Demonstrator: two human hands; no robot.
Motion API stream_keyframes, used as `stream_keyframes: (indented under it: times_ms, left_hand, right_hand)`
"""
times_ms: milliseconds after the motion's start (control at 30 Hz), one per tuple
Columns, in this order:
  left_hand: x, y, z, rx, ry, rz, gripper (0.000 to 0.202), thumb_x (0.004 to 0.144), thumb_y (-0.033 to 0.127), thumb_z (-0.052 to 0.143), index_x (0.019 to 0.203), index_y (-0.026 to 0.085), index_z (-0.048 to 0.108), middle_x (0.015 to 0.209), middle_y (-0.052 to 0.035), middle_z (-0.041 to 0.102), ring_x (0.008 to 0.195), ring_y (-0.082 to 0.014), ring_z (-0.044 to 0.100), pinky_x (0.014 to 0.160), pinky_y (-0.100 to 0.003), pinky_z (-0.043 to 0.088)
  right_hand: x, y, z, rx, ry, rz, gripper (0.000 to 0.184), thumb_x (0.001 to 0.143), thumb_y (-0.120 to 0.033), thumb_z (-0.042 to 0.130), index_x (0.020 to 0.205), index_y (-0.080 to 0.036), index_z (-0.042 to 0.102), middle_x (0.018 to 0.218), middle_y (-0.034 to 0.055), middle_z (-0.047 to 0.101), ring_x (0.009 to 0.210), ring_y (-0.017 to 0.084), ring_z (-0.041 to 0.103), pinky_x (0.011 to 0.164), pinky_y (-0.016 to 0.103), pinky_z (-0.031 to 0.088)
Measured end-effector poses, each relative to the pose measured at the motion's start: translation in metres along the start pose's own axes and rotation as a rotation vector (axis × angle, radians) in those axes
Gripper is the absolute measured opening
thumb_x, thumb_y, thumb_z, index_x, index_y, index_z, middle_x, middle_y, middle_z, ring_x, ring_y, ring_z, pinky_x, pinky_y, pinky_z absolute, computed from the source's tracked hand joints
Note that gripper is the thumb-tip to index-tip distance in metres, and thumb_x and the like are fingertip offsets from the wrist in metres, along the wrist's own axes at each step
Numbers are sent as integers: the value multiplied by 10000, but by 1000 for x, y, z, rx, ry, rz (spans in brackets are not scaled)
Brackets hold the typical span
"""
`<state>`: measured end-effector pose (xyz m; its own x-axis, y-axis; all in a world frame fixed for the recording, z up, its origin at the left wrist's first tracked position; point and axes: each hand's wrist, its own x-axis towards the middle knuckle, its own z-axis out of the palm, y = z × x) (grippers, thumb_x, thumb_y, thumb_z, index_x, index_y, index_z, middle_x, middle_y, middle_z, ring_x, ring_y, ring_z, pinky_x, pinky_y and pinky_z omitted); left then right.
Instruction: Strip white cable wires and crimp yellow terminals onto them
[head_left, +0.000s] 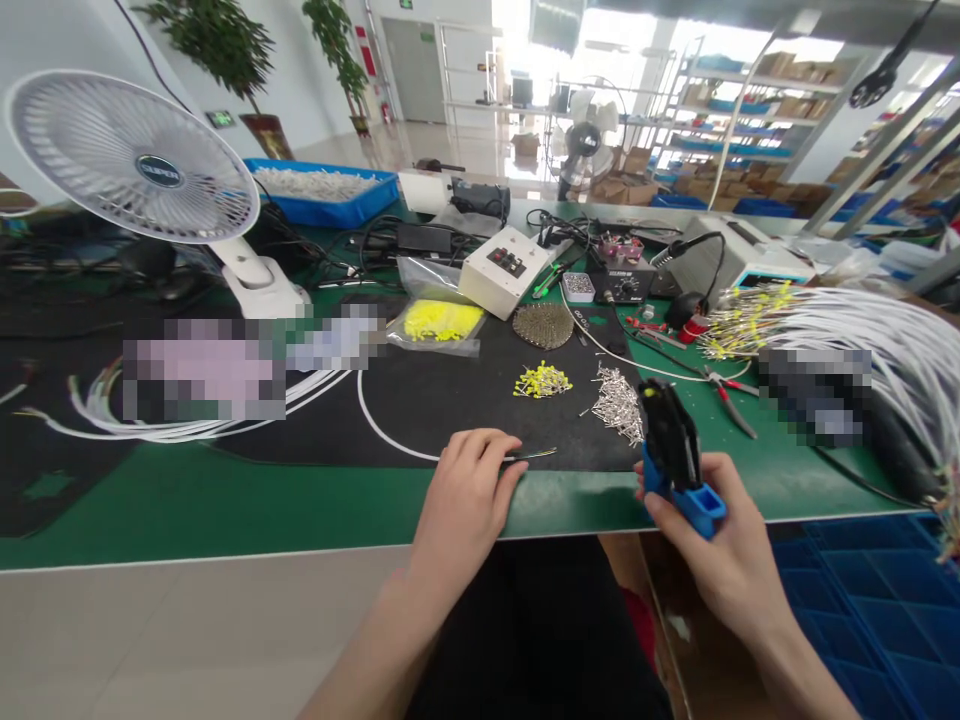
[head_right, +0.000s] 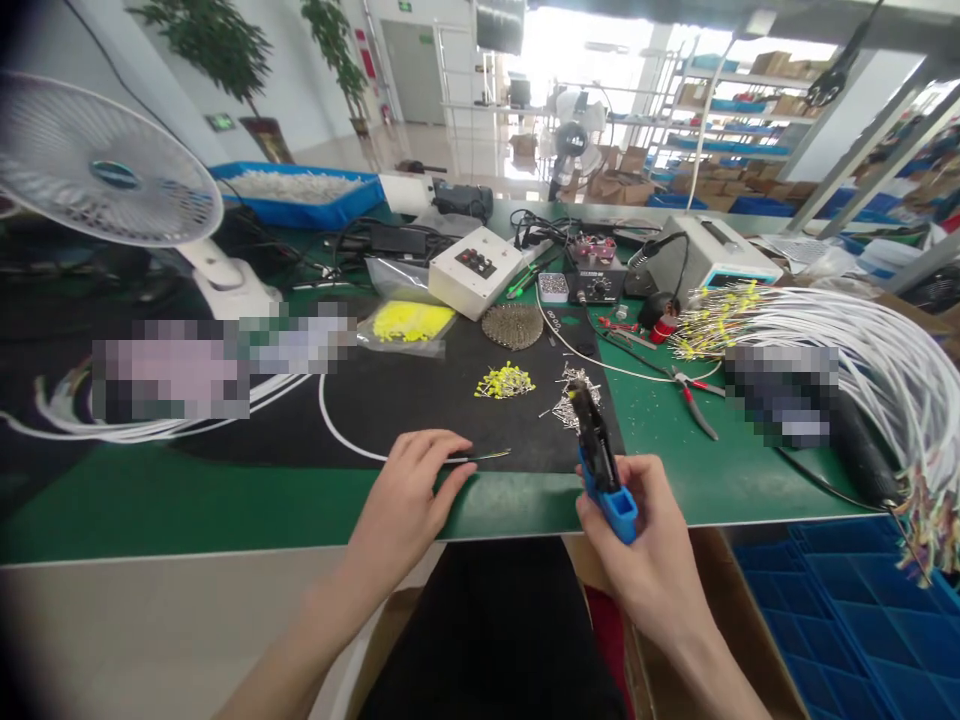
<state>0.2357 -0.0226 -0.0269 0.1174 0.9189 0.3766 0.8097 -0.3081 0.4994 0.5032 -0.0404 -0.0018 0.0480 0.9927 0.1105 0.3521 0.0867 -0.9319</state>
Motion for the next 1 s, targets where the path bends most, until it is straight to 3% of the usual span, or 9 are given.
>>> stream_keyframes:
  times_ms: [133,267,400,567,800,1000]
  left_hand:
    - [13,-8,9,47,-87,43,125,999,226,577,1048,205,690,1093,-85,684,1069,-258,572,913,-407,450]
    - [16,4,8,-3,-110,25,190,1041,214,463,980,195,643,1007,-65,678,950,-215,602,846,-352,437]
    - [7,28,1,-188,-132,-28,165,1069,258,413,1059,223,573,964,-8,670,880,-145,641,803,-264,451]
    - [-7,51,-3,-469,-190,-123,128,1061,296,460,1032,250,576,912,32,661,844,-117,637,787,-228,430]
    - [-7,59,-7,-563,-192,-75,159,1033,290,545,1146,284,657,1069,15,694,1005,-118,651,883,-212,455]
    - [-5,66,-8,-600,-131,-84,143,1013,269,585,1054,265,722,992,5,703,914,-118,654,834,-216,476]
  right_hand:
    - [10,4,4,49,-5,106,326,889,-504,746,1023,-207,730,1075,71,756,989,267,694,879,377,514]
    - [14,3,-2,87,-37,109,341,920,-518,710,819,-195,753,1140,89,744,1108,304,664,965,417,464]
    - [14,-7,1,51,-116,129,301,923,-503,718,962,-219,808,1186,89,739,1192,312,641,1044,443,428]
    - [7,-20,20,117,-138,92,269,858,-470,805,1021,-257,814,1186,65,734,1119,272,677,976,384,491]
    - [2,-32,28,91,-104,1,127,877,-395,798,940,-286,812,1180,20,723,1127,225,662,986,325,482]
    - [3,-32,24,62,-98,-22,125,886,-397,785,930,-283,810,1180,22,717,1095,223,667,966,332,488]
